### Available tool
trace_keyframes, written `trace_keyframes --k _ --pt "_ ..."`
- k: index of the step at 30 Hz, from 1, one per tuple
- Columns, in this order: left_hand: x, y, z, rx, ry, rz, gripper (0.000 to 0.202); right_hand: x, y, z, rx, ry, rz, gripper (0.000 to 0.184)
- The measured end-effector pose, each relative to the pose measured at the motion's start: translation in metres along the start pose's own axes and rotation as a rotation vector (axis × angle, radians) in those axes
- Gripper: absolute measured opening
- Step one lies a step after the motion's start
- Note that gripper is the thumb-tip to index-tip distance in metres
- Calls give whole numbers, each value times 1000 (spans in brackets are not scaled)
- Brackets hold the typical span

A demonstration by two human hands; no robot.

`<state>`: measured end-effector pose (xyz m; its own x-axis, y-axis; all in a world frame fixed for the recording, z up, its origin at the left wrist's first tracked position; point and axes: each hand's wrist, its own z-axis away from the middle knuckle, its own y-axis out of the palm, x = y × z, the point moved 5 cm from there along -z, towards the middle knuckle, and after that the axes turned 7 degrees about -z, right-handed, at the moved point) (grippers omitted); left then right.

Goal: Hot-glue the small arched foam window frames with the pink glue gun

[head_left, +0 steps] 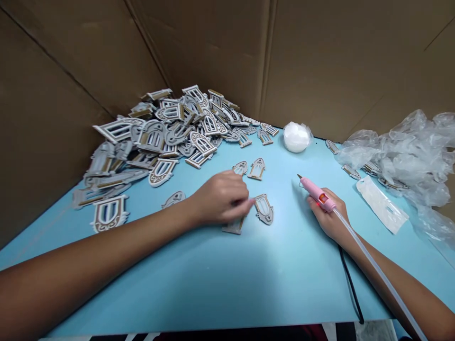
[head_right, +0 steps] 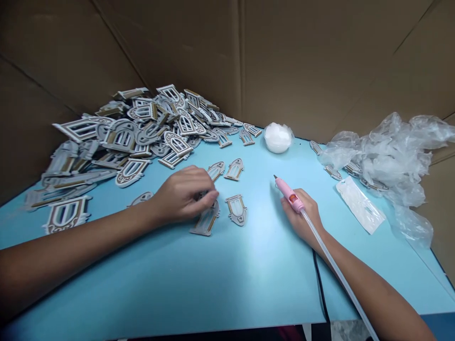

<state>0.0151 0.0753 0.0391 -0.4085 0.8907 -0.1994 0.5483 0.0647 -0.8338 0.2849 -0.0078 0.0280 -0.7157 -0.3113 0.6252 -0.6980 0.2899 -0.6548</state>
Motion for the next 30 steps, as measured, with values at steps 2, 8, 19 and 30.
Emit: trace_keyframes --k 2,8,19,30 --pt "-15 5 2 107 199 42 44 -1 0 0 8 11 -3 12" --pt "-31 26 9 221 216 -53 46 -2 -1 1 -3 11 -16 11" --pt "-17 35 10 330 25 80 37 -9 -2 6 -66 130 -142 13" --pt "-24 40 15 363 -232 131 78 -5 2 13 22 169 -157 15"
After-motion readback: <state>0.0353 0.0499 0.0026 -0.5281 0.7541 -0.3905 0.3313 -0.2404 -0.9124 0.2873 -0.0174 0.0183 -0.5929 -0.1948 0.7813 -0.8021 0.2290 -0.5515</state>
